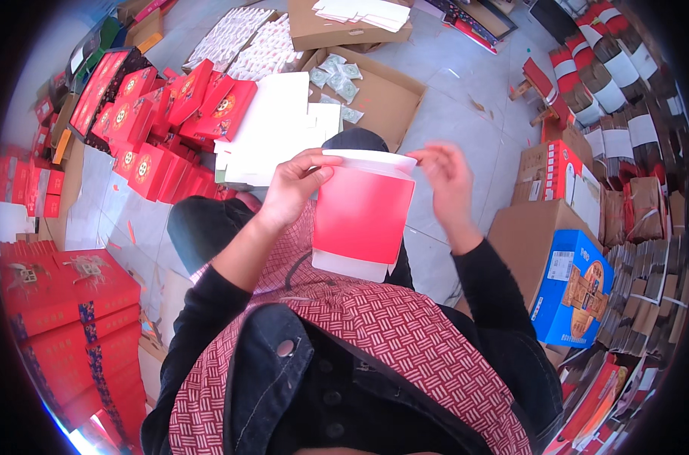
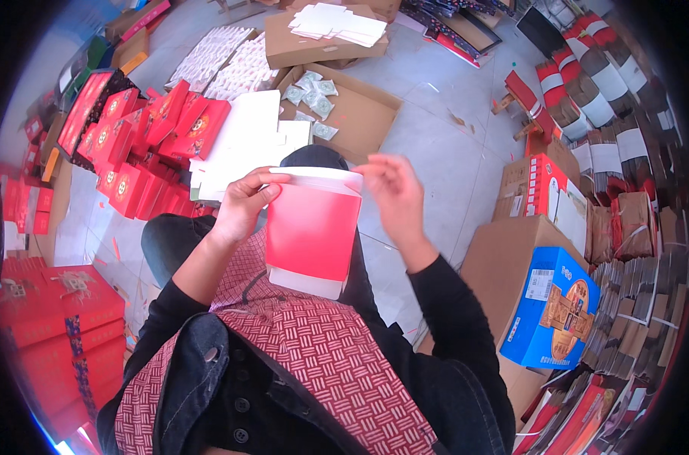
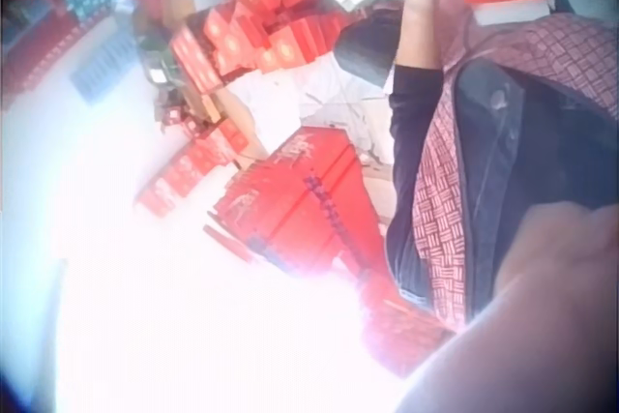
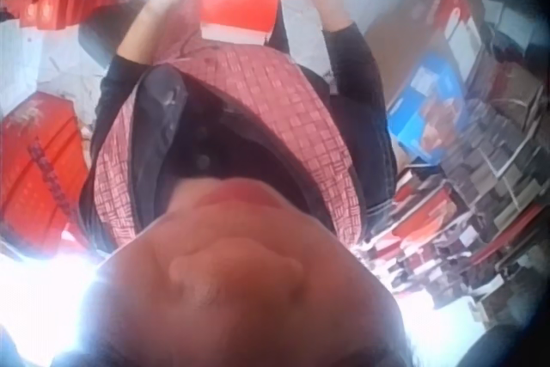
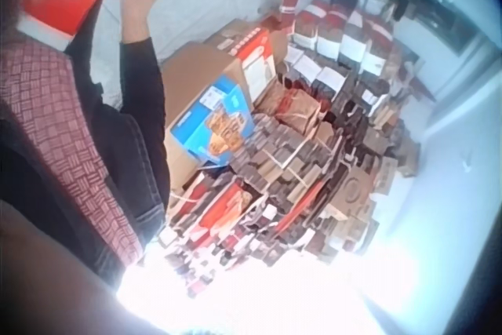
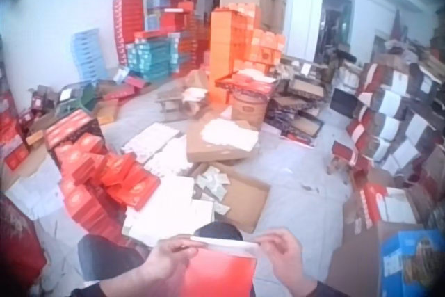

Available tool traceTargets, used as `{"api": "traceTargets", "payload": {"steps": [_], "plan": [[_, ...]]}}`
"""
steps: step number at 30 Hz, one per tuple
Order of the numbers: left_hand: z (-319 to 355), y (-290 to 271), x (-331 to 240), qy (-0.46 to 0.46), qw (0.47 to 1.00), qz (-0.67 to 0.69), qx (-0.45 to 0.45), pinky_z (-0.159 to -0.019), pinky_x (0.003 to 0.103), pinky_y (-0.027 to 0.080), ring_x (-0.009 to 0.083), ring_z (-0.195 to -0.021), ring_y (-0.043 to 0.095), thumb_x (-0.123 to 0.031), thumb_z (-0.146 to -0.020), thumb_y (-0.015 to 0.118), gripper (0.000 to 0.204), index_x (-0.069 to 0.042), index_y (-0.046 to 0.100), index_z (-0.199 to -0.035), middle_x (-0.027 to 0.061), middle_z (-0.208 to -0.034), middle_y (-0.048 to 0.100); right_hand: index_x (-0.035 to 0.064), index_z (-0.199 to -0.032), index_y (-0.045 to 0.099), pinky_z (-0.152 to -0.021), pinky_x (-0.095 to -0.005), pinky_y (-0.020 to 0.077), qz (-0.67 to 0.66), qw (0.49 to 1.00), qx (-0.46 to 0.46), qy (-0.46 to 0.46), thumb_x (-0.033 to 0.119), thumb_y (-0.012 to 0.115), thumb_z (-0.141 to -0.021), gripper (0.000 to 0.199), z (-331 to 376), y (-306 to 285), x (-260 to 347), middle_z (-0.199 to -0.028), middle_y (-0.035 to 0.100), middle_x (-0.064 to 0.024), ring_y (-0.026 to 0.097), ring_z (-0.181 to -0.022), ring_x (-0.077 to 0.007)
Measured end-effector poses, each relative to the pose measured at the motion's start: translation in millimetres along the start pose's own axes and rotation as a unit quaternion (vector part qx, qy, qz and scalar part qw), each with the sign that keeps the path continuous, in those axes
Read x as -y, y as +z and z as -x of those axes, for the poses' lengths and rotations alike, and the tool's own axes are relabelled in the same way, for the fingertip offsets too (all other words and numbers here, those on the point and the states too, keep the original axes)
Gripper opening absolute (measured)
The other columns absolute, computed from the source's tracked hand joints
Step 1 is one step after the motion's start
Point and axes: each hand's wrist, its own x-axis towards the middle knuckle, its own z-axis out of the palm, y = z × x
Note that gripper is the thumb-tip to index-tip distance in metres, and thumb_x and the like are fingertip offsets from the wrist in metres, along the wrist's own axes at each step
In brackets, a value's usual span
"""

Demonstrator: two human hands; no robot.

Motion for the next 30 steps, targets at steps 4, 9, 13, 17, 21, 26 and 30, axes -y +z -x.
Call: {"api": "traceTargets", "payload": {"steps": [4,9,13,17,21,26,30], "plan": [[6.5,6.7,-3.2,0.021,1.0,-0.007,0.001,-0.089,0.026,0.045,0.0141,-0.102,0.055,0.001,-0.089,0.058,0.018,0.002,0.067,-0.104,0.0071,-0.116,0.055,-0.0003,-0.097,0.067,-0.079,-0.028,0.0477,0.074,0.947,0.244,0.194,0.014,0.067,-0.085,0.019,-59.5,1.1,41.1,-0.088,0.068,-0.0045,0.061,-0.088,-0.0122],[8.9,9.3,-6.7,0.048,0.999,-0.02,0.011,-0.091,0.027,0.046,0.015,-0.102,0.056,0.004,-0.089,0.055,0.019,0.002,0.066,-0.104,0.0082,-0.117,0.056,0.0007,-0.101,0.068,-0.08,-0.0277,0.0481,0.074,0.883,0.389,0.254,0.011,0.07,-0.081,0.023,-81.2,18.3,31.6,-0.092,0.068,-0.0055,0.063,-0.09,-0.0135],[12.8,9.2,-6.1,0.048,0.998,0.018,0.022,-0.095,0.029,0.045,0.0161,-0.105,0.056,0.006,-0.089,0.054,0.022,0.001,0.061,-0.109,0.0092,-0.119,0.055,0.0008,-0.102,0.068,-0.083,-0.0278,0.0485,0.02,0.89,0.381,0.25,0.007,0.07,-0.08,0.024,-73.7,23.0,23.2,-0.093,0.069,-0.0062,0.063,-0.089,-0.0133],[13.7,11.3,-2.7,0.061,0.994,0.087,0.017,-0.094,0.029,0.045,0.0154,-0.107,0.055,0.01,-0.086,0.055,0.033,-0.002,0.048,-0.116,0.0104,-0.119,0.053,0.0002,-0.103,0.069,-0.081,-0.0266,0.0499,0.055,0.923,0.315,0.213,0.004,0.069,-0.079,0.023,-61.6,28.6,17.1,-0.097,0.069,-0.0083,0.064,-0.087,-0.0129],[12.7,9.9,-2.4,0.091,0.994,0.064,0.013,-0.095,0.029,0.045,0.0154,-0.11,0.053,0.013,-0.084,0.055,0.045,-0.005,0.04,-0.123,0.0109,-0.119,0.05,0.0001,-0.101,0.07,-0.076,-0.0246,0.0511,0.131,0.942,0.279,0.133,0.002,0.067,-0.08,0.022,-48.2,33.3,20.8,-0.099,0.069,-0.01,0.065,-0.084,-0.0122],[13.7,11.0,-3.4,0.038,0.998,0.059,0.005,-0.096,0.03,0.044,0.0156,-0.11,0.054,0.01,-0.086,0.054,0.035,-0.002,0.05,-0.119,0.0103,-0.118,0.054,0.0012,-0.103,0.07,-0.081,-0.026,0.0502,0.145,0.934,0.317,0.078,0.003,0.063,-0.084,0.02,-47.1,31.3,19.6,-0.103,0.069,-0.0097,0.064,-0.091,-0.0127],[13.0,5.8,1.5,0.076,0.997,-0.007,0.011,-0.094,0.029,0.045,0.0158,-0.109,0.055,0.008,-0.088,0.054,0.024,-0.001,0.061,-0.109,0.0093,-0.116,0.057,0.0014,-0.111,0.066,-0.088,-0.0281,0.048,0.109,0.935,0.321,0.105,0.007,0.057,-0.09,0.024,-49.0,27.2,29.8,-0.108,0.067,-0.0095,0.062,-0.099,-0.0148]]}}
